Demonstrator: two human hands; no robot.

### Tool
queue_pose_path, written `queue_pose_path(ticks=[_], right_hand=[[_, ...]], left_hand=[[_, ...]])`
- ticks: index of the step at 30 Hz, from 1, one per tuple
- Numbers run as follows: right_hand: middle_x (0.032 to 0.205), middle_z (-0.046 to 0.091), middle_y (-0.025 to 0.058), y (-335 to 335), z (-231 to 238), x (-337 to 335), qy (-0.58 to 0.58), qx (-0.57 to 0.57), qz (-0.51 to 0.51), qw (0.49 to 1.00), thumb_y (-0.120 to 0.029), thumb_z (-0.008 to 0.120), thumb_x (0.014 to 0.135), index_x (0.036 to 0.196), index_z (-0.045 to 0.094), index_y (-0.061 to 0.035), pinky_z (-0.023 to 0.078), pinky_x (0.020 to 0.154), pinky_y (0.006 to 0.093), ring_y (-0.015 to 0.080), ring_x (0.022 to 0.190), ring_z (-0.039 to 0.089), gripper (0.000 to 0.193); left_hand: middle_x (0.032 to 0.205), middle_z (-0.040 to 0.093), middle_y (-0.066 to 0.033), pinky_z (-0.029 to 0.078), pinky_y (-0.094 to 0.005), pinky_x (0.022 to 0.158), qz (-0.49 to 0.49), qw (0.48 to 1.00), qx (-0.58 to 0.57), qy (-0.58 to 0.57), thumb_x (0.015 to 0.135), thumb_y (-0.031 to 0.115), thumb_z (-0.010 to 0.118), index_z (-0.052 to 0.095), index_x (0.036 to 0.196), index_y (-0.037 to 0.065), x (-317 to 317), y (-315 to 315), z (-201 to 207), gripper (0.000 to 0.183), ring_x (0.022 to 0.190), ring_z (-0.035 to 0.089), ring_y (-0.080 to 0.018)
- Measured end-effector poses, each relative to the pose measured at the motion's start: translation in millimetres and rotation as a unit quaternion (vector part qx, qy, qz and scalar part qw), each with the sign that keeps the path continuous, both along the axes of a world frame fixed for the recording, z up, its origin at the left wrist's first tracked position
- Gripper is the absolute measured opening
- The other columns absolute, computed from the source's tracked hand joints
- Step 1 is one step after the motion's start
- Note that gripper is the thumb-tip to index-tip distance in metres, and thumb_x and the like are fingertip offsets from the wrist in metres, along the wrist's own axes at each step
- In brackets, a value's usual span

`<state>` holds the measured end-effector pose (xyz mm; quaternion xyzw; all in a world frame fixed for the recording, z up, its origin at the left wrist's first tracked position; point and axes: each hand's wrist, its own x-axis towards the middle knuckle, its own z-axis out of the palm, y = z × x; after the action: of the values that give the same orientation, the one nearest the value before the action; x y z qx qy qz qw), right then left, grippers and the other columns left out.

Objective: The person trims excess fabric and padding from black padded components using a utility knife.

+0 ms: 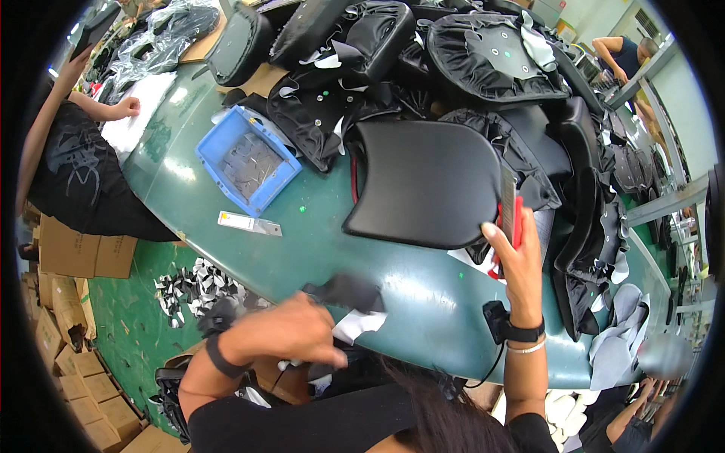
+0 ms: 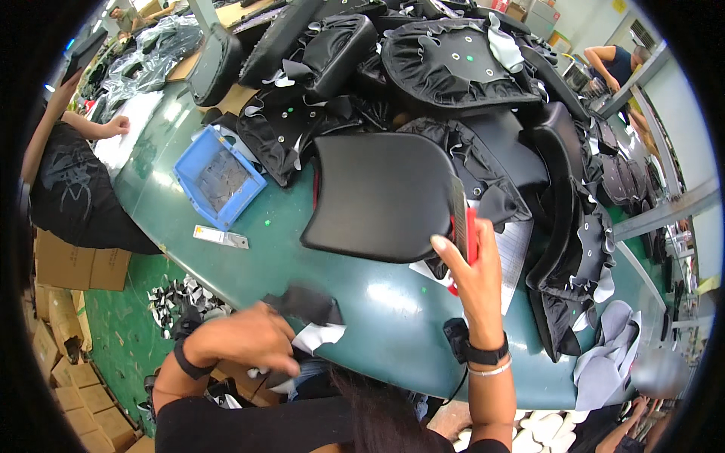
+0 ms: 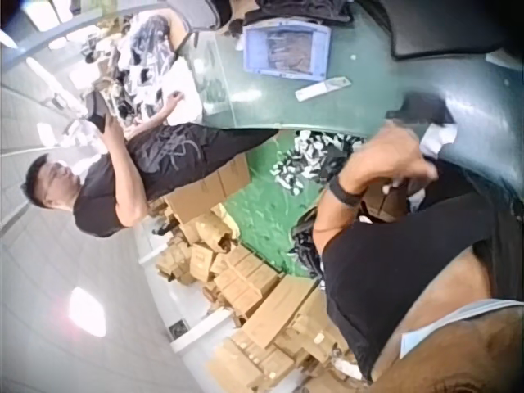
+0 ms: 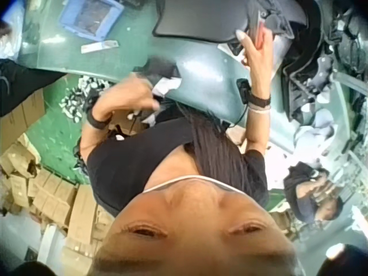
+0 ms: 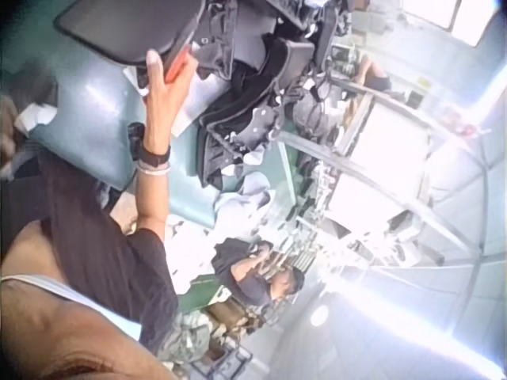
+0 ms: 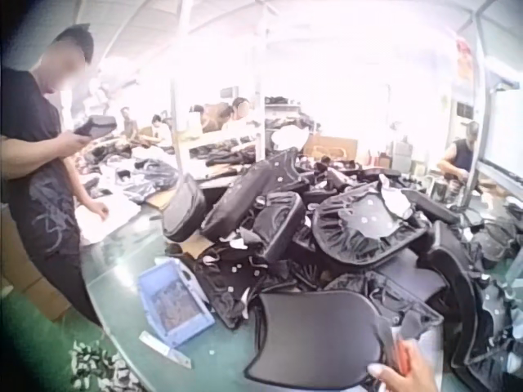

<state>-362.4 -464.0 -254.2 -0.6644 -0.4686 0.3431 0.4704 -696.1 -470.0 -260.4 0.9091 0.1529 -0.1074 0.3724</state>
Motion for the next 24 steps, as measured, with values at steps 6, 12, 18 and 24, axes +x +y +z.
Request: queue_pose_path(ticks=[6, 12, 18, 24], right_hand=[[0.093, 0.055, 0.0028, -3, 7, -5, 0.090, 0.002, 0.021, 0.996, -0.015, 0.078, 0.075, 0.121, 0.045, -0.0015, 0.046, 0.071, 0.0234, 0.0098, 0.080, 0.054, 0.058], [0.109, 0.059, 0.0136, -106, -41, 7, -0.141, 0.130, 0.080, 0.978, -0.007, 0.079, 0.073, 0.123, 0.046, -0.0026, 0.050, 0.076, 0.0325, 0.0175, 0.089, 0.058, 0.060], [0.107, 0.061, 0.0131, -150, -37, -1, 0.282, 0.117, 0.032, 0.952, -0.003, 0.063, 0.087, 0.122, 0.045, -0.0099, 0.048, 0.079, 0.0318, 0.0202, 0.092, 0.058, 0.040], [0.130, 0.054, 0.0225, -140, -25, -22, 0.212, 0.110, 0.225, 0.945, -0.004, 0.062, 0.086, 0.122, 0.050, -0.0005, 0.042, 0.100, 0.0397, 0.0303, 0.116, 0.055, 0.038]], left_hand=[[0.117, 0.059, -0.0106, 0.044, -0.0318, 0.080, 0.598, 0.715, -0.164, -0.323, 0.095, 0.053, 0.048, 0.055, 0.121, 0.011, 14, 59, -7, 0.051, 0.103, 0.058, -0.0190], [0.132, 0.051, -0.0114, 0.036, -0.0413, 0.097, 0.542, 0.646, -0.333, -0.422, 0.090, 0.072, 0.032, 0.029, 0.147, 0.017, 57, 43, 13, 0.079, 0.121, 0.046, -0.0232], [0.135, 0.048, -0.0100, 0.031, -0.0439, 0.100, 0.496, 0.709, -0.309, -0.396, 0.092, 0.070, 0.023, 0.037, 0.141, 0.016, 41, -31, -21, 0.073, 0.129, 0.040, -0.0246], [0.150, 0.030, -0.0077, 0.028, -0.0443, 0.109, 0.555, 0.641, -0.420, -0.324, 0.096, 0.047, 0.046, 0.030, 0.145, 0.009, 107, -114, -54, 0.065, 0.138, 0.028, -0.0262]])
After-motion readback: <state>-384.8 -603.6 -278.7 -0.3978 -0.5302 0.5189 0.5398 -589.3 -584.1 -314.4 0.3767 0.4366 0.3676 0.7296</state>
